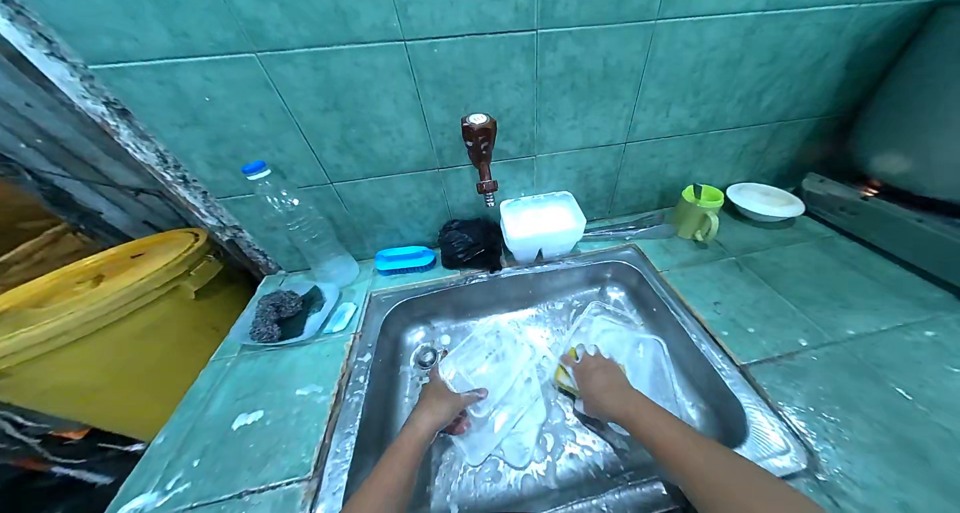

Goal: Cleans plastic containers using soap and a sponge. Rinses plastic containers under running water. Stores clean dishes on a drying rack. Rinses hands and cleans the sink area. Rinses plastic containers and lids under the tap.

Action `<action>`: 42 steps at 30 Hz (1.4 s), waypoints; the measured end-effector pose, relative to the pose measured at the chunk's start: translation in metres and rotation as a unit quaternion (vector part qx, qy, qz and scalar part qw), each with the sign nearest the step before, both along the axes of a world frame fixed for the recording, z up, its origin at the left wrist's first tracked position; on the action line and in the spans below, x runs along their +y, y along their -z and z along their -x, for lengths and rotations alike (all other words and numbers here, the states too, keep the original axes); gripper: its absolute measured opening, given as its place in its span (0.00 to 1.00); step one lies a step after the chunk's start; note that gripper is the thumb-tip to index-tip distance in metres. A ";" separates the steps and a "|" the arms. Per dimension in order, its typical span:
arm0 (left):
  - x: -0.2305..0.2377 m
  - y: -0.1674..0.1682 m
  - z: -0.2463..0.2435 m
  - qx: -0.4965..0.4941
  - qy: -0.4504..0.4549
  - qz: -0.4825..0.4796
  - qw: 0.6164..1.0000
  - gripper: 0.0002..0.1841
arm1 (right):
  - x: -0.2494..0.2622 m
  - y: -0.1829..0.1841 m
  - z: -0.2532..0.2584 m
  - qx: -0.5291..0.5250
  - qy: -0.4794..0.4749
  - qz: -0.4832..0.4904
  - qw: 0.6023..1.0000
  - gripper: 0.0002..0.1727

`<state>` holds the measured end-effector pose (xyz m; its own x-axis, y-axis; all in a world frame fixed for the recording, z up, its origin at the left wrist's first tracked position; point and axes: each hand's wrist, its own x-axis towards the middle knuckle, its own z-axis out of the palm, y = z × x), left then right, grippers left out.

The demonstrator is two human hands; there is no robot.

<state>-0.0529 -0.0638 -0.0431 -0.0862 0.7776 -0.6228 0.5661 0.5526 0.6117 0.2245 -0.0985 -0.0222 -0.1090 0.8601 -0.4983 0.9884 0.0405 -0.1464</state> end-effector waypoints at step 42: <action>-0.060 -0.070 -0.090 -0.596 -0.026 0.017 0.803 0.32 | -0.002 -0.039 0.051 0.358 0.138 -0.255 0.888 0.29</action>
<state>0.0371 -0.1235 0.0273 0.5546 0.7730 -0.3079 -0.4332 0.5842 0.6863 0.1735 -0.1006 0.0167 0.0101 0.9971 0.0754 0.6325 0.0520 -0.7728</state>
